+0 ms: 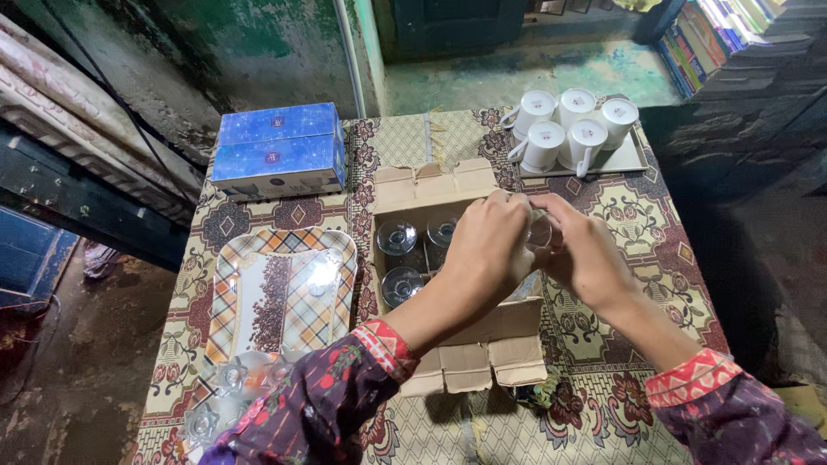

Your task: The person wipes glassware with a cloth and places the glasses into the slots of a cardboard box.

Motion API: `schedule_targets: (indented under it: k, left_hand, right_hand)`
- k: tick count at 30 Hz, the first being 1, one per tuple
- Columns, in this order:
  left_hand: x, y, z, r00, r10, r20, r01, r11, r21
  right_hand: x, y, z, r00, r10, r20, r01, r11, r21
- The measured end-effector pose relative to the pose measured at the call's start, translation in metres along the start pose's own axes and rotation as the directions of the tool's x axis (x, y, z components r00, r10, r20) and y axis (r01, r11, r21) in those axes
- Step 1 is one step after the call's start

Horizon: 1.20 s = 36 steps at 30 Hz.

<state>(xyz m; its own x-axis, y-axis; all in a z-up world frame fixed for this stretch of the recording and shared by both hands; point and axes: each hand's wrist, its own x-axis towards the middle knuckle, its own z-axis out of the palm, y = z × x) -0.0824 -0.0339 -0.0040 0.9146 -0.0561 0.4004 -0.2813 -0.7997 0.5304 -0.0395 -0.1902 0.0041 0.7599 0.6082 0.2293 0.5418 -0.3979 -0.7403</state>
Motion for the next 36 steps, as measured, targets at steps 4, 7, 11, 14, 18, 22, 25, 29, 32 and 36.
schedule_targets:
  k: [4, 7, 11, 14, 18, 22, 25, 29, 32, 36]
  left_hand:
    - [0.0, -0.013, 0.017, 1.0, 0.002, 0.031, -0.002, 1.0, 0.019]
    - [-0.005, -0.024, 0.03, 0.998, -0.029, 0.06, 0.031, 0.999, -0.021]
    - [-0.008, -0.036, 0.048, 0.996, -0.056, 0.063, 0.055, 0.998, 0.022]
    - [-0.014, -0.041, 0.054, 0.997, -0.044, 0.056, 0.043, 0.999, 0.018]
    - [-0.02, -0.042, 0.065, 0.994, -0.07, 0.085, 0.073, 0.997, -0.032]
    - [-0.028, -0.047, 0.076, 0.987, -0.069, 0.145, 0.073, 0.997, -0.023]
    - [-0.034, -0.052, 0.085, 0.99, -0.062, 0.125, 0.07, 0.996, -0.058]
    - [-0.038, -0.059, 0.101, 0.987, -0.057, 0.148, 0.063, 0.997, -0.037]
    - [-0.043, -0.064, 0.109, 0.997, -0.037, 0.063, 0.035, 0.998, 0.045]
    - [-0.044, -0.056, 0.107, 0.988, -0.087, 0.128, 0.077, 0.994, 0.082]
  right_hand:
    - [0.0, 0.017, 0.012, 1.0, 0.03, 0.0, -0.03, 1.0, 0.01]
    - [0.001, 0.034, 0.021, 0.999, 0.048, 0.006, -0.047, 0.998, -0.049]
    - [-0.001, 0.053, 0.032, 1.0, -0.014, 0.002, 0.014, 0.999, -0.049]
    - [-0.004, 0.063, 0.038, 0.998, 0.067, 0.016, -0.065, 0.994, -0.085]
    - [-0.01, 0.08, 0.042, 0.989, 0.141, 0.034, -0.132, 0.971, -0.198]
    - [-0.012, 0.094, 0.044, 0.998, 0.051, -0.028, -0.052, 0.998, -0.036]
    - [-0.013, 0.095, 0.045, 0.989, 0.147, 0.016, -0.144, 0.981, -0.132]
    - [-0.016, 0.087, 0.048, 0.983, 0.18, 0.017, -0.171, 0.953, -0.249]
    - [-0.019, 0.081, 0.051, 0.989, 0.147, -0.005, -0.143, 0.953, -0.268]
    - [-0.023, 0.08, 0.049, 0.996, 0.093, -0.015, -0.095, 0.972, -0.214]
